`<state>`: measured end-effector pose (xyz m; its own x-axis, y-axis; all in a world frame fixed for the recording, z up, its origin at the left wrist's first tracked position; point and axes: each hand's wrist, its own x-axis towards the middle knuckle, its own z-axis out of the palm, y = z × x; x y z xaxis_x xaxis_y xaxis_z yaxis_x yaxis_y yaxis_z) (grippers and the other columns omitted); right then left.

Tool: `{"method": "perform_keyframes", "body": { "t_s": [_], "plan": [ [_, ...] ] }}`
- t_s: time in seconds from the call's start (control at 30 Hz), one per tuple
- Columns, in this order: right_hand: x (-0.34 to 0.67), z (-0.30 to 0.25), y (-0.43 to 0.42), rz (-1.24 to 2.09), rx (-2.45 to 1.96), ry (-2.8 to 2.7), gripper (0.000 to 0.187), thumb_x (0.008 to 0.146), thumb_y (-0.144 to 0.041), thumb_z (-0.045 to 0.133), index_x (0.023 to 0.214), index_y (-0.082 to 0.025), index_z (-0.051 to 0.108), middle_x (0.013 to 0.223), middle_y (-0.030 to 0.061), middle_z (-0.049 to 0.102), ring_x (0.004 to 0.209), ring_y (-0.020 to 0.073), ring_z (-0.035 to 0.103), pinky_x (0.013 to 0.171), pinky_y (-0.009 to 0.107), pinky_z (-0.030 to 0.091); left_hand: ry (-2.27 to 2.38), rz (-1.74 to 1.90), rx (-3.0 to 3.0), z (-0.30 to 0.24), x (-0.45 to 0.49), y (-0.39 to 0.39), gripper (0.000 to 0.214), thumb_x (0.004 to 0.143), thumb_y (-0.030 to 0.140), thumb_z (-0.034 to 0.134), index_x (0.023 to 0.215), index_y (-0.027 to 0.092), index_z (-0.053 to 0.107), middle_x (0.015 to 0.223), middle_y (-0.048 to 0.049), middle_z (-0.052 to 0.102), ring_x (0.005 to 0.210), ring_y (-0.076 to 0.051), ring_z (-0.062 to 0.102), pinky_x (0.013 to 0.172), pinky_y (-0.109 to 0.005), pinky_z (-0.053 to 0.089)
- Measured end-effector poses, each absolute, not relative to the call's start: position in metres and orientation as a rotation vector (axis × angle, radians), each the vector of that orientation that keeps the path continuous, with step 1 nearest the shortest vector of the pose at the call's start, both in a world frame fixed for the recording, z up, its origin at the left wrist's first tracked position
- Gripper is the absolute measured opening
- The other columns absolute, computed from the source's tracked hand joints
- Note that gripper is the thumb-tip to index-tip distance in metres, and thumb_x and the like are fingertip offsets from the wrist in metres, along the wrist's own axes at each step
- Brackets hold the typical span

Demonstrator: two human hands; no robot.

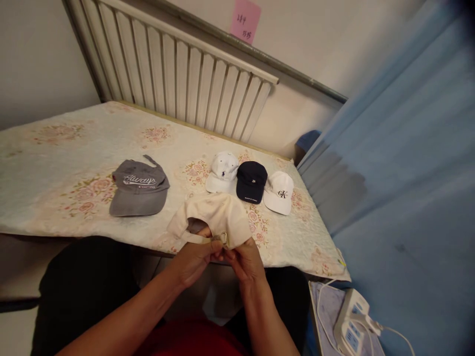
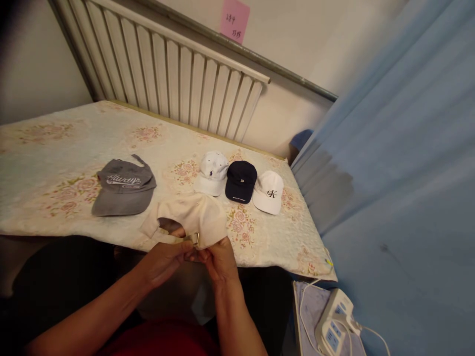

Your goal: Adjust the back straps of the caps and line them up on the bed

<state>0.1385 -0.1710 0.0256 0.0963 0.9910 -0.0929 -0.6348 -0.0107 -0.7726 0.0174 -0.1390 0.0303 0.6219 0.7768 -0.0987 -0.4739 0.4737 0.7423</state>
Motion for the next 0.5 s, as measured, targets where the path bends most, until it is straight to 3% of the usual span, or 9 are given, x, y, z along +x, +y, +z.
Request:
{"method": "perform_keyframes", "body": {
  "t_s": [0.23, 0.5],
  "plan": [
    [0.1433, 0.0178, -0.1657, 1.423, -0.877, -0.635, 0.017, 0.058, -0.016, 0.073, 0.063, -0.018, 0.057, 0.042, -0.0087, 0.045, 0.036, 0.0035, 0.029, 0.036, 0.017, 0.028, 0.5, 0.822, 0.738, 0.0269, 0.0158, -0.1406, 0.021, 0.069, 0.017, 0.07, 0.088, 0.016, 0.062, 0.075, 0.0006, 0.064, 0.061, -0.009, 0.055, 0.055, -0.022, 0.041],
    [0.1434, 0.0254, -0.169, 1.479, -0.874, -0.63, 0.02, 0.054, -0.014, 0.075, 0.062, -0.016, 0.057, 0.043, -0.0081, 0.047, 0.037, 0.0038, 0.033, 0.036, 0.017, 0.027, 0.507, 0.791, 0.811, 0.0318, 0.0137, -0.1405, 0.016, 0.072, 0.017, 0.066, 0.087, 0.015, 0.062, 0.07, -0.001, 0.065, 0.06, -0.012, 0.058, 0.059, -0.025, 0.043]
  ]
}}
